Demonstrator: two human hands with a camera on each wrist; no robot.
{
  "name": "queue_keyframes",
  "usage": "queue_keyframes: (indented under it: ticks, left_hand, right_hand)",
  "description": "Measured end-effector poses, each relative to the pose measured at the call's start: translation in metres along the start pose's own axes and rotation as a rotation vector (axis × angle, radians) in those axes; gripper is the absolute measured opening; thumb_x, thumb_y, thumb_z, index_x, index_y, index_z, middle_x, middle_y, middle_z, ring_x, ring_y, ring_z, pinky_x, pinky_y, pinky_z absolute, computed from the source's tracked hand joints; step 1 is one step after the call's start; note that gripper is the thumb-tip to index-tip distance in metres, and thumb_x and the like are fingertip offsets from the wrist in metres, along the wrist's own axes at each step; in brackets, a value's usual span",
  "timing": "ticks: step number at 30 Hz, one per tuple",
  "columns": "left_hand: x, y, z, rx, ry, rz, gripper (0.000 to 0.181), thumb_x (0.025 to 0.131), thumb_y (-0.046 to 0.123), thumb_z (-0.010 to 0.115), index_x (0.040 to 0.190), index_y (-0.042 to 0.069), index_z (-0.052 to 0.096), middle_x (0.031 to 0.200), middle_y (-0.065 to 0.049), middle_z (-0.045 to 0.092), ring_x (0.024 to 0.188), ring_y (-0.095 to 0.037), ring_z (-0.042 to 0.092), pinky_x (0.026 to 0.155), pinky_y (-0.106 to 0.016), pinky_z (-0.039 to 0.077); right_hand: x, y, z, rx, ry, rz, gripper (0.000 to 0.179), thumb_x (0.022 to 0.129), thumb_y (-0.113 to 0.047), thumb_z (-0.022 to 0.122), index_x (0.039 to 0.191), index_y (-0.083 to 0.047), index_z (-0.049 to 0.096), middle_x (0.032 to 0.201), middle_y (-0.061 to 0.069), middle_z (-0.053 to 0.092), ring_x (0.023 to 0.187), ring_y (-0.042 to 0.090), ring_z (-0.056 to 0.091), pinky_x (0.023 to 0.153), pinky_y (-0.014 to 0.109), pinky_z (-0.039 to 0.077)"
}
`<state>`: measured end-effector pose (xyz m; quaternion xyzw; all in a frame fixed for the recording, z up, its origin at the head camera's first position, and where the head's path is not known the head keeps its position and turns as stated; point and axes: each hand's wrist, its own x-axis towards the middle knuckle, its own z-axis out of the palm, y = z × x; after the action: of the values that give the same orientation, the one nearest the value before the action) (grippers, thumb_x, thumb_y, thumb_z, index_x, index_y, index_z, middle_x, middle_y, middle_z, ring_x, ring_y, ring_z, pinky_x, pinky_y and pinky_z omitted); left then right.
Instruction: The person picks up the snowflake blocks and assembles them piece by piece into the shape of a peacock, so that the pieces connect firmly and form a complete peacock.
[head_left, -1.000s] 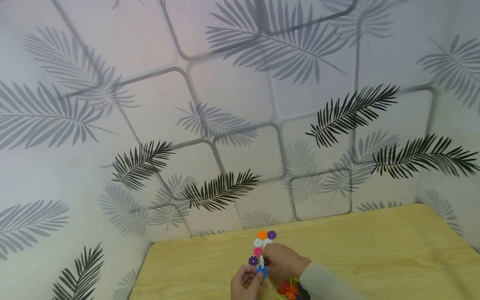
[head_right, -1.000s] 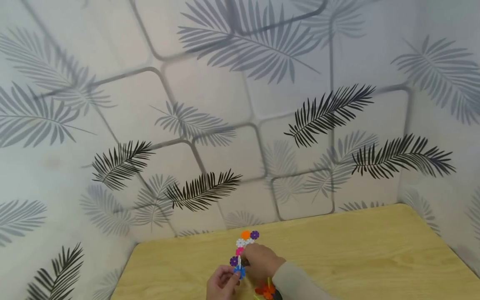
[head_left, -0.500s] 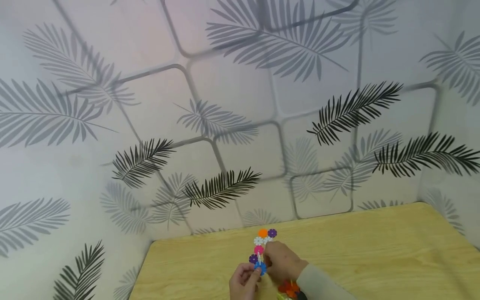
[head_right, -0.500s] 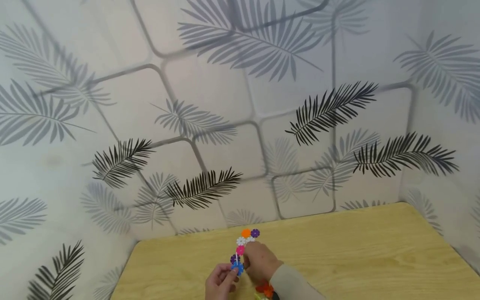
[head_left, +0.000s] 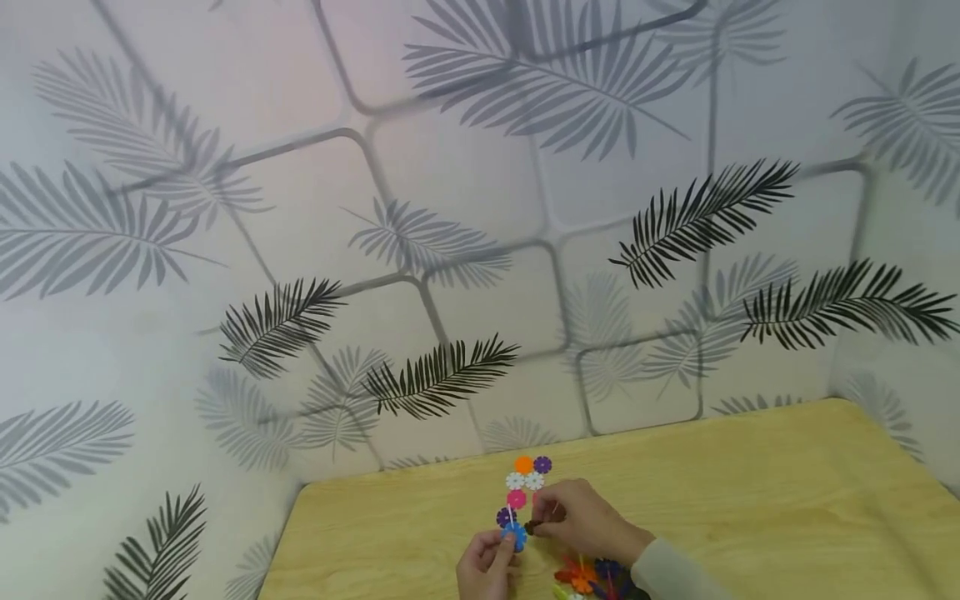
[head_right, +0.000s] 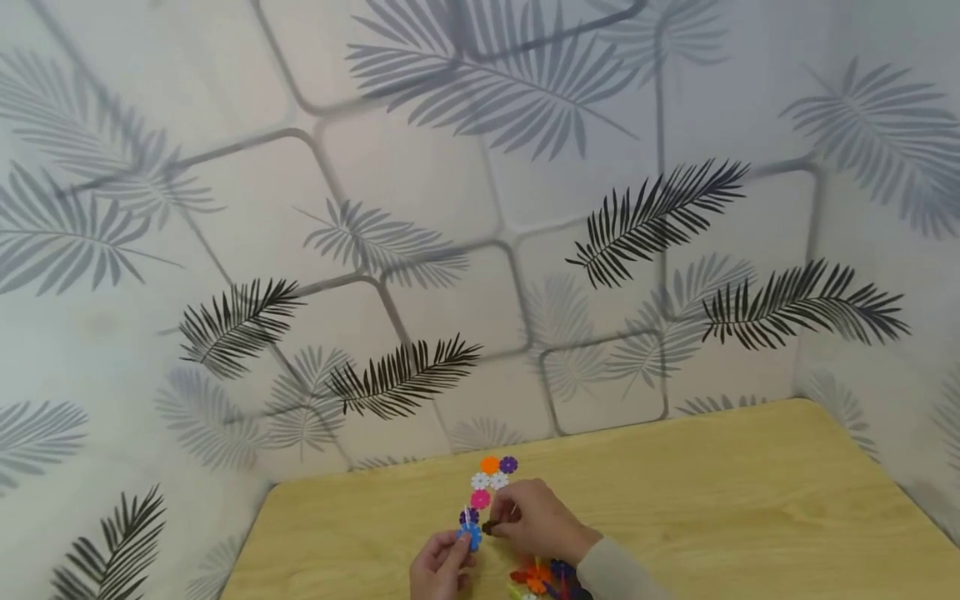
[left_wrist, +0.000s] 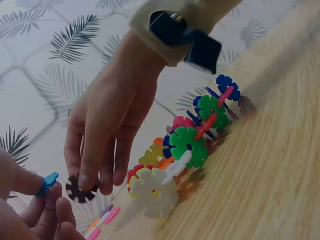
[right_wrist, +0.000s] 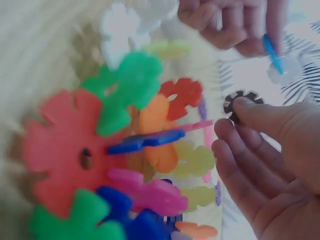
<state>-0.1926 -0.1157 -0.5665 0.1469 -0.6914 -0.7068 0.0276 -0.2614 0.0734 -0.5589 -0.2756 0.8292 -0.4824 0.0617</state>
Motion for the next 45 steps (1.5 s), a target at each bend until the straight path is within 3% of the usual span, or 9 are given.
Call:
queue_keyframes:
  ticks: [3, 6, 11, 22, 26, 34, 41, 45]
  left_hand:
    - [-0.001, 0.001, 0.000, 0.003, -0.016, 0.000, 0.016, 0.103, 0.014, 0.072, 0.102, -0.002, 0.072, 0.079, 0.004, 0.076, 0.073, -0.010, 0.068, 0.062, -0.023, 0.053]
    - [-0.002, 0.001, 0.000, -0.018, -0.032, 0.011, 0.018, 0.104, 0.013, 0.071, 0.102, -0.005, 0.072, 0.079, 0.003, 0.076, 0.072, -0.009, 0.067, 0.061, -0.021, 0.053]
    - [-0.005, 0.000, 0.000, -0.036, -0.059, 0.030, 0.016, 0.103, 0.010, 0.070, 0.099, -0.006, 0.071, 0.078, 0.004, 0.076, 0.071, -0.008, 0.067, 0.060, -0.020, 0.051]
    - [-0.008, 0.002, 0.002, 0.024, -0.054, 0.028, 0.014, 0.100, 0.009, 0.073, 0.099, -0.005, 0.072, 0.078, -0.002, 0.078, 0.072, -0.011, 0.068, 0.060, -0.020, 0.049]
    - [-0.008, 0.004, 0.002, 0.048, -0.076, 0.006, 0.012, 0.101, 0.010, 0.074, 0.097, -0.002, 0.073, 0.079, -0.001, 0.078, 0.074, -0.013, 0.069, 0.062, -0.021, 0.050]
    - [-0.009, 0.004, 0.001, 0.080, -0.106, -0.025, 0.010, 0.100, 0.010, 0.075, 0.096, 0.001, 0.075, 0.081, -0.001, 0.079, 0.076, -0.014, 0.071, 0.064, -0.022, 0.052]
    - [-0.008, 0.003, -0.001, 0.054, -0.145, 0.003, 0.011, 0.100, 0.007, 0.075, 0.097, -0.003, 0.076, 0.082, -0.004, 0.080, 0.077, -0.014, 0.073, 0.069, -0.024, 0.059]
    - [-0.006, 0.000, -0.001, 0.062, -0.121, 0.003, 0.011, 0.099, 0.009, 0.076, 0.097, -0.002, 0.076, 0.081, -0.004, 0.080, 0.076, -0.014, 0.073, 0.068, -0.023, 0.058]
  right_hand:
    - [-0.014, -0.018, -0.007, 0.048, 0.019, 0.031, 0.007, 0.095, -0.012, 0.084, 0.091, -0.017, 0.081, 0.091, -0.007, 0.081, 0.079, -0.001, 0.071, 0.073, 0.019, 0.060]
    - [-0.021, -0.025, -0.008, 0.060, 0.050, 0.012, 0.004, 0.096, -0.013, 0.084, 0.092, -0.015, 0.083, 0.091, -0.005, 0.083, 0.080, -0.001, 0.074, 0.074, 0.018, 0.062]
    - [-0.027, -0.026, -0.006, 0.050, 0.087, -0.047, 0.005, 0.097, -0.011, 0.082, 0.094, -0.014, 0.084, 0.091, -0.005, 0.083, 0.079, -0.002, 0.074, 0.072, 0.018, 0.062]
    - [-0.037, -0.025, -0.010, -0.014, 0.150, -0.118, 0.009, 0.099, -0.010, 0.080, 0.102, -0.018, 0.083, 0.099, -0.003, 0.082, 0.086, -0.001, 0.073, 0.074, 0.021, 0.064]
    - [-0.038, -0.022, -0.012, -0.024, 0.150, -0.165, 0.009, 0.098, -0.010, 0.081, 0.102, -0.017, 0.082, 0.100, -0.002, 0.083, 0.087, -0.001, 0.074, 0.075, 0.021, 0.065]
    - [-0.042, -0.019, -0.014, 0.003, 0.130, -0.179, 0.010, 0.097, -0.006, 0.081, 0.102, -0.015, 0.083, 0.099, -0.003, 0.083, 0.087, 0.001, 0.075, 0.075, 0.022, 0.065]
    - [-0.043, -0.017, -0.016, -0.010, 0.109, -0.217, 0.009, 0.097, -0.006, 0.080, 0.103, -0.013, 0.083, 0.100, 0.000, 0.083, 0.088, -0.001, 0.074, 0.076, 0.022, 0.066]
    - [-0.047, -0.014, -0.015, -0.003, 0.123, -0.211, 0.010, 0.096, -0.005, 0.081, 0.103, -0.012, 0.083, 0.099, 0.000, 0.083, 0.088, -0.003, 0.074, 0.075, 0.022, 0.066]
